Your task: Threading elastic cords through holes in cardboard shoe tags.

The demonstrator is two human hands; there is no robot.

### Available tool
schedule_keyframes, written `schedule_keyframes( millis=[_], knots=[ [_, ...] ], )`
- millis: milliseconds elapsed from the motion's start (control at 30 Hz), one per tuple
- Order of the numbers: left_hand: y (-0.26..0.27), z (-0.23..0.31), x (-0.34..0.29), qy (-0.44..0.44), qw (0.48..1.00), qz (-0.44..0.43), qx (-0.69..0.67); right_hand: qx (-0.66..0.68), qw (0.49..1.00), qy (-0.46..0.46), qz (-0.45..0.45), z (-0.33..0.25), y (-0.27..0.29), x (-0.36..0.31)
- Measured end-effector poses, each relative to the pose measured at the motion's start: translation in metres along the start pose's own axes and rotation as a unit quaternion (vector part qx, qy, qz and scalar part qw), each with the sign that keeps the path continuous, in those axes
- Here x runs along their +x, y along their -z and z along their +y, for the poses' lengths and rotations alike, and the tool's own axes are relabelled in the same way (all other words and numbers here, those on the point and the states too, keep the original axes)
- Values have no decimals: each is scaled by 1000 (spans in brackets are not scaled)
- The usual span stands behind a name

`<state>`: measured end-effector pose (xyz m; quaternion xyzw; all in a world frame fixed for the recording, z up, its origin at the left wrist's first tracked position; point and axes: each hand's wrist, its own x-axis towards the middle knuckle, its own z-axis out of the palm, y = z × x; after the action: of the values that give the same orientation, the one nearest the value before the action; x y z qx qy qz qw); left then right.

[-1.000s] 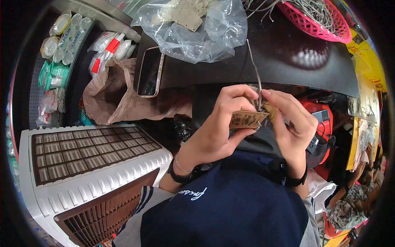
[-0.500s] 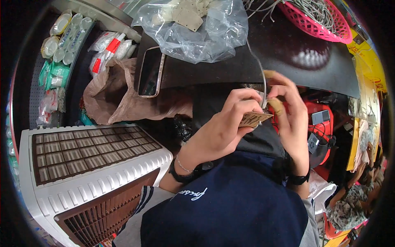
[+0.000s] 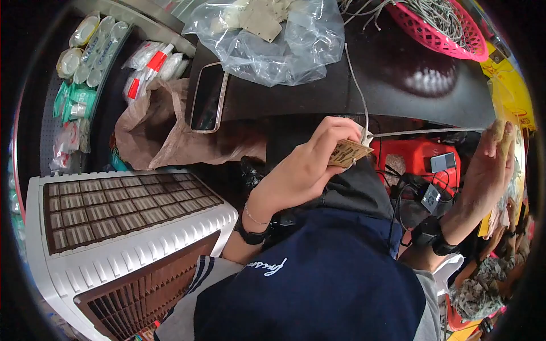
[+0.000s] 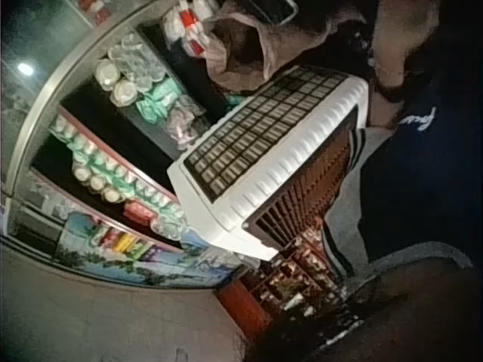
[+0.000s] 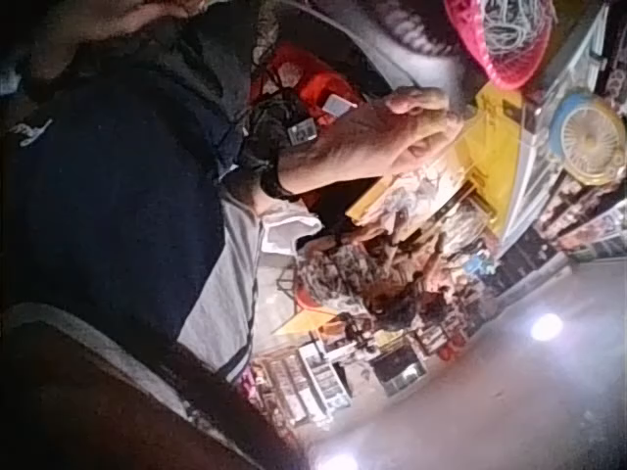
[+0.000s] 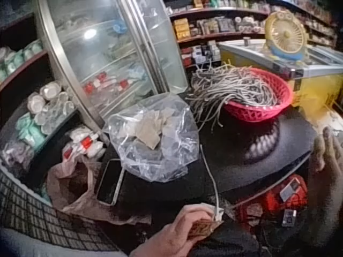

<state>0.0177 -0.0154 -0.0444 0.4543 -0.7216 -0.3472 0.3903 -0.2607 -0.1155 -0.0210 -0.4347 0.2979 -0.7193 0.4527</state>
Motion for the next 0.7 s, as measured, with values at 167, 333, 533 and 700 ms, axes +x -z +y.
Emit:
schedule_keyframes(
  millis=[167,333,533,700],
  knots=[
    [6,-2,-4,0,1000,30,0,-332,924,-162,-94,-16,-18,-13],
    [-4,5,-5,-32,999,28,-20,-322,880,-67,-342,29,-60,-41],
    [-15,5,-5,-59,997,-28,-35,-177,881,-257,-354,53,-61,-48],
    [-6,12,-8,63,991,-117,22,1,933,-287,-216,55,-45,-32]
  ],
)
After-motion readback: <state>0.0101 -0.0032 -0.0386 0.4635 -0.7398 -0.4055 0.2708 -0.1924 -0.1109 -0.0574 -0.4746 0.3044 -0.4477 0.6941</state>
